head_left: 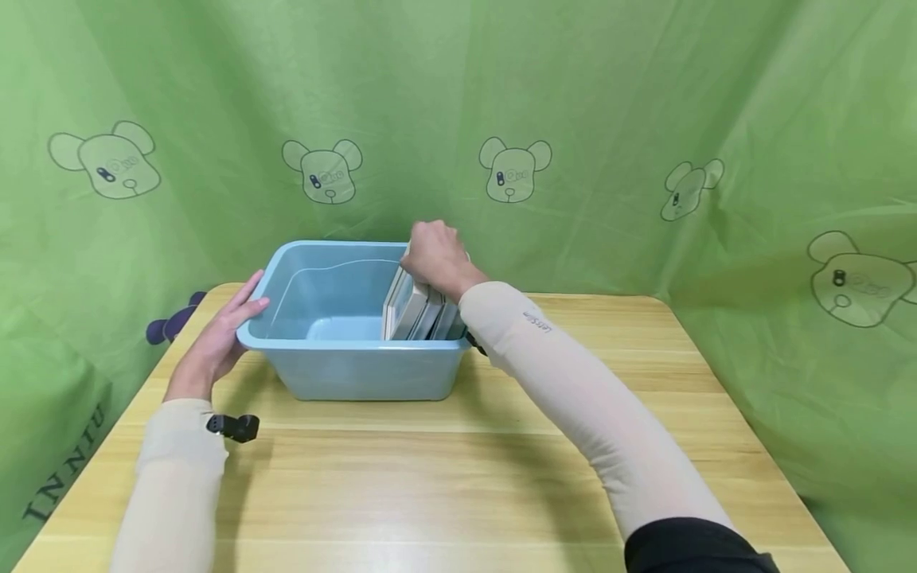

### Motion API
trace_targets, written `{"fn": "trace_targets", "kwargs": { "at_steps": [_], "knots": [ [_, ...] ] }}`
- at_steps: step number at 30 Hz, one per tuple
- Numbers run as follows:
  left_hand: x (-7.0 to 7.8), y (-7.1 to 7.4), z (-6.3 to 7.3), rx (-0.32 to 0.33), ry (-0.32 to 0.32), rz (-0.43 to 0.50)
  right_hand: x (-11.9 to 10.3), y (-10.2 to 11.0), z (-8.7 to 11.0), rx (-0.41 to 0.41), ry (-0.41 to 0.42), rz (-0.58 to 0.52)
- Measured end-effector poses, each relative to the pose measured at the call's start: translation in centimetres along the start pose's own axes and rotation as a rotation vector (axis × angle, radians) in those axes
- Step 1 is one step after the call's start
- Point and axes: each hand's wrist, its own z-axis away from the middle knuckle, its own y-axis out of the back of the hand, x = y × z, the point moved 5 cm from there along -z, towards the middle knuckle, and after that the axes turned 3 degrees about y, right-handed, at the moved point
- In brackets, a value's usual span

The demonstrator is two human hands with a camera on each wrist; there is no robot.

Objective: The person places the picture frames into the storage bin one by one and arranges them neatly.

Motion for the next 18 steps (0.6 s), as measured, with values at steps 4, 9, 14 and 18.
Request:
{"fn": "trace_targets", "kwargs": {
  "at_steps": [4, 9, 14, 18],
  "knots": [
    [0.1, 0.0, 0.1, -0.001, 0.003, -0.004, -0.2, -0.3, 0.1, -0.007, 0.023, 0.029],
    [0.2, 0.0, 0.1, -0.008, -0.002, -0.001, -0.4, -0.7, 0.2, -0.002, 0.042, 0.088],
    [0.1, 0.0, 0.1, -0.014, -0.005, 0.008, -0.7, -1.3, 0.3, -0.002, 0.041, 0.149],
    [0.1, -0.1, 0.1, -0.018, -0.007, 0.011, -0.9, -1.8, 0.4, 0.007, 0.045, 0.202]
  ]
}}
